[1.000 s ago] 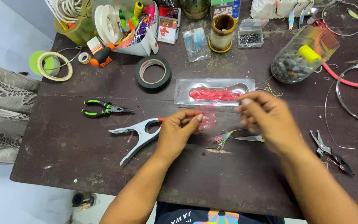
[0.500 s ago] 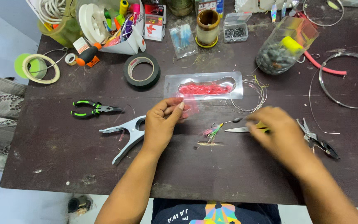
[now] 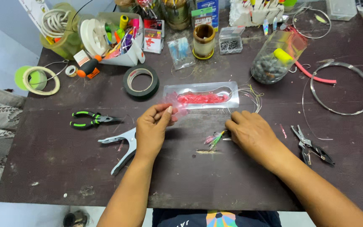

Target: The person uses yellow-handled scissors to cut a red, ribbed plastic strip into smaller pieces. They then pick up a small, colorful fishing lure and place it into a clear plastic bag along with the cut pieces. The person folds the bag and places it on the table.

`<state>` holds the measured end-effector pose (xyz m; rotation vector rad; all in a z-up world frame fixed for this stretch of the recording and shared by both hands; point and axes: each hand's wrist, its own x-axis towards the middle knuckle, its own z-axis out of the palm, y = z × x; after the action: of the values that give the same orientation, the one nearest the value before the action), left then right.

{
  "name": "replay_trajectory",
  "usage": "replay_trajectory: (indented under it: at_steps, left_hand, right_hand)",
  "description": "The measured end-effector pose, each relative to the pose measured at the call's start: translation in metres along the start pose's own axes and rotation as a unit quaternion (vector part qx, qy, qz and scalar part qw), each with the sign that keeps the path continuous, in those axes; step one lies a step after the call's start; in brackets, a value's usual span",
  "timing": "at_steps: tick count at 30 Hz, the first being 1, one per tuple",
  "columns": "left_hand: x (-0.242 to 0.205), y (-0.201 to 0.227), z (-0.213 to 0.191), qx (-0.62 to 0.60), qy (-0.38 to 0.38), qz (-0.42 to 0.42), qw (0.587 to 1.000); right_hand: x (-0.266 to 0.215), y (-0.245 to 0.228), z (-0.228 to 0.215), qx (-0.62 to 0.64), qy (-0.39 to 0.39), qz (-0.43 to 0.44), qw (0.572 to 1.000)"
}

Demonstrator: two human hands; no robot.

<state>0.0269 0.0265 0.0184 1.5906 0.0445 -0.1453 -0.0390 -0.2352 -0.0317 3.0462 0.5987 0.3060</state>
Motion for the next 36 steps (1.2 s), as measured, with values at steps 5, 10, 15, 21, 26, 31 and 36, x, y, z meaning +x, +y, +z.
replay_trajectory:
  at_steps: [5, 10, 15, 21, 26, 31, 36]
  left_hand:
    - [0.001, -0.008, 0.005, 0.003, -0.014, 0.005, 1.000]
    - [0.000, -0.012, 0.006, 0.005, -0.026, 0.009, 1.000]
    - [-0.001, -0.009, 0.005, 0.003, -0.013, 0.005, 1.000]
    - [0.000, -0.013, 0.006, 0.000, -0.018, 0.010, 1.000]
    - [-0.005, -0.011, 0.010, -0.008, -0.022, -0.005, 1.000]
    - [-0.007, -0.019, 0.016, -0.040, -0.041, -0.032, 0.998]
    - [-0.011, -0.011, 0.017, -0.034, -0.063, -0.039, 0.997]
  right_hand:
    - [0.005, -0.007, -0.004, 0.043, 0.001, -0.039, 0.998]
    - [0.010, -0.013, 0.001, 0.079, 0.020, -0.060, 0.995]
    - [0.011, -0.013, -0.012, 0.203, 0.044, 0.020, 0.978]
    - [0.007, -0.009, -0.026, 0.546, 0.020, 0.179, 0.818]
    - [0.017, -0.024, -0.054, 0.689, 0.049, 0.229, 0.686]
    - [0.021, -0.029, -0.047, 0.750, 0.051, 0.254, 0.609]
    - [0.017, -0.022, -0.038, 0.820, 0.070, 0.226, 0.521]
